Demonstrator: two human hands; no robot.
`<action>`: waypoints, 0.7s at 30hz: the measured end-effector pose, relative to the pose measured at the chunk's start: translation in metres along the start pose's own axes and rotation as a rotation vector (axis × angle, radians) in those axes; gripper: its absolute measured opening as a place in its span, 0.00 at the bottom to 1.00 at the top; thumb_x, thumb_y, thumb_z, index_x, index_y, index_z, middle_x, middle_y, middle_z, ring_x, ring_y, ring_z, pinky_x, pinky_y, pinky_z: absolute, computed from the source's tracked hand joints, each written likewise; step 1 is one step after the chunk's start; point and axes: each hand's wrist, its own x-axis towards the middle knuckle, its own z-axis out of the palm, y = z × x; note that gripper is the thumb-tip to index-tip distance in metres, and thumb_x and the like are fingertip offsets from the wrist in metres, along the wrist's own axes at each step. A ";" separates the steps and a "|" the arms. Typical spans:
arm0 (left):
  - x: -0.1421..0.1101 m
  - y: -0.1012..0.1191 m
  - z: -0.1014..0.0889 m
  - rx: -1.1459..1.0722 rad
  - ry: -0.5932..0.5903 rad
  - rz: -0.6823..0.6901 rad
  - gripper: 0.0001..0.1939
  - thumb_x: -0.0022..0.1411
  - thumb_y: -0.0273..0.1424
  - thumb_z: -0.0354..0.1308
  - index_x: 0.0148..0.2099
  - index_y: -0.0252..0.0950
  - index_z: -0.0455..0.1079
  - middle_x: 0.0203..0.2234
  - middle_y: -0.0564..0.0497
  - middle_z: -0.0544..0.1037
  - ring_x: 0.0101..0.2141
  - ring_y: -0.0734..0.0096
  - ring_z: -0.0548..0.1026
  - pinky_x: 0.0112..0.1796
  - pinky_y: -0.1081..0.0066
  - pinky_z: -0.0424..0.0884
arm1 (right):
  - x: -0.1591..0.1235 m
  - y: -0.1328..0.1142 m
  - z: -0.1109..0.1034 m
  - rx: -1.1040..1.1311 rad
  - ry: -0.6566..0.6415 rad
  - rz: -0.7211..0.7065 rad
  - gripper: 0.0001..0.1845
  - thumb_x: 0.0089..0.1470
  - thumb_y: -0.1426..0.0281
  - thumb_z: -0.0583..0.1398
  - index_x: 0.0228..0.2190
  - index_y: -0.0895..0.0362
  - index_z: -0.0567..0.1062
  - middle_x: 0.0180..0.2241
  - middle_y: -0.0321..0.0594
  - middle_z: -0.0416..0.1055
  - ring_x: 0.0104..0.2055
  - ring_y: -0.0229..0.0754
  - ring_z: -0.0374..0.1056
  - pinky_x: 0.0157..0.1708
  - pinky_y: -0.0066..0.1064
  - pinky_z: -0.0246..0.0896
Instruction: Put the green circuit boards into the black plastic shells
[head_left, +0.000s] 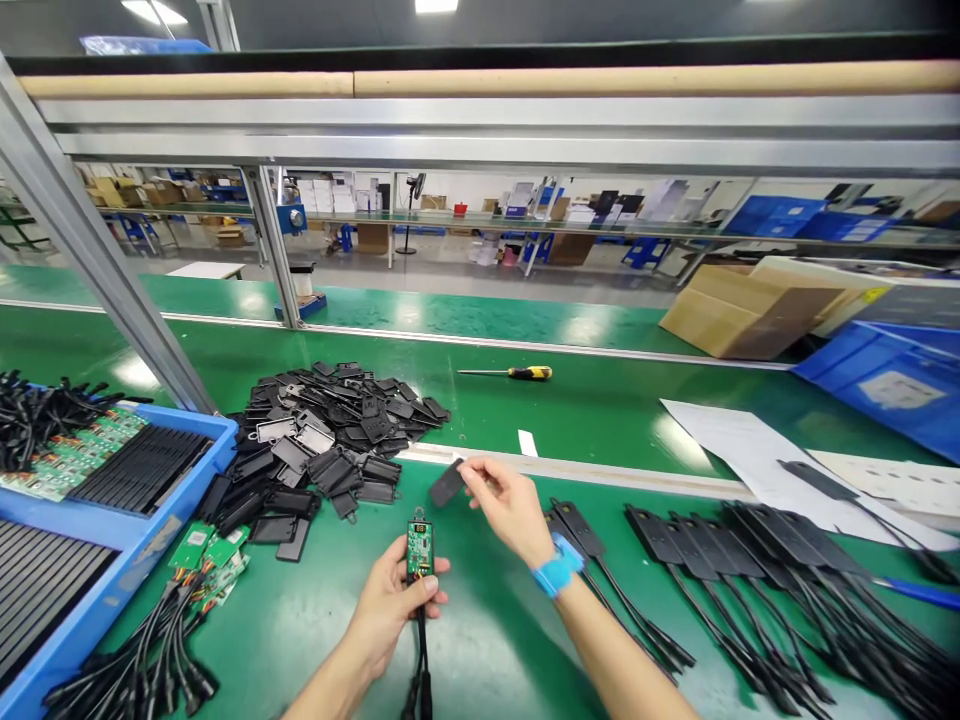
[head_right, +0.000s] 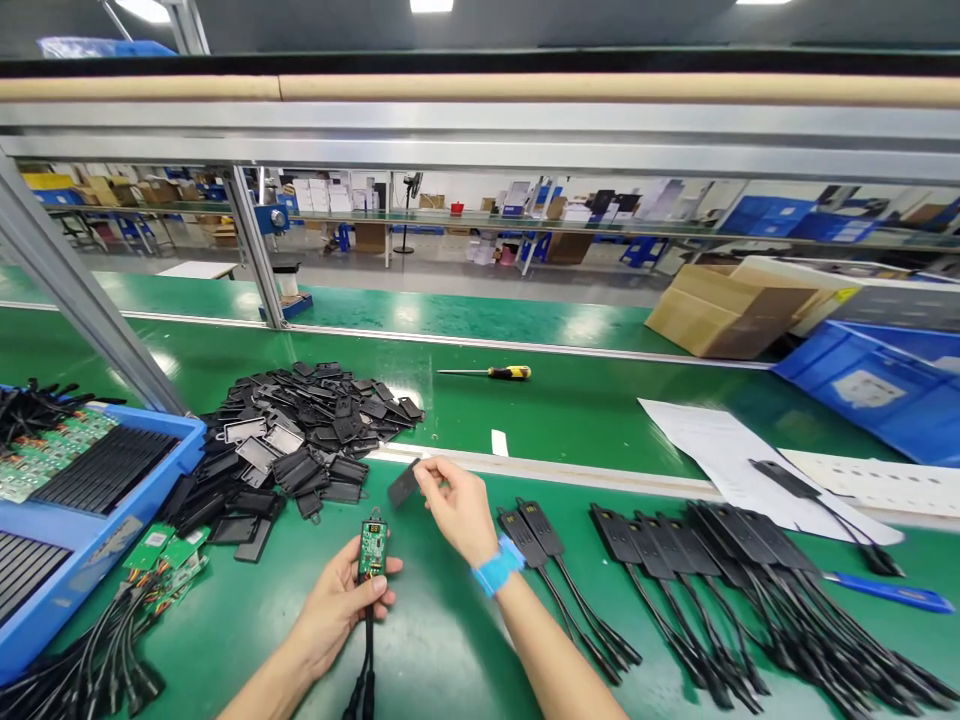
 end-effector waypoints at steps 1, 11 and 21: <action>0.000 0.000 0.001 0.017 -0.015 -0.001 0.36 0.49 0.34 0.70 0.57 0.33 0.59 0.44 0.38 0.75 0.29 0.71 0.75 0.28 0.74 0.69 | -0.015 -0.004 -0.004 0.176 -0.007 0.033 0.18 0.61 0.57 0.51 0.39 0.58 0.72 0.30 0.39 0.70 0.28 0.38 0.68 0.25 0.27 0.66; -0.004 0.001 0.006 0.097 -0.264 -0.055 0.37 0.44 0.30 0.74 0.56 0.34 0.64 0.39 0.42 0.75 0.32 0.67 0.76 0.30 0.74 0.70 | -0.075 -0.001 0.009 0.635 -0.182 0.271 0.17 0.51 0.57 0.63 0.34 0.59 0.71 0.26 0.37 0.68 0.27 0.37 0.66 0.25 0.27 0.64; -0.006 -0.001 0.010 0.228 -0.224 -0.004 0.36 0.45 0.34 0.72 0.56 0.33 0.65 0.37 0.42 0.76 0.37 0.62 0.73 0.26 0.76 0.70 | -0.078 0.003 0.021 0.631 -0.129 0.286 0.19 0.49 0.55 0.63 0.32 0.59 0.71 0.24 0.35 0.66 0.26 0.37 0.65 0.23 0.27 0.62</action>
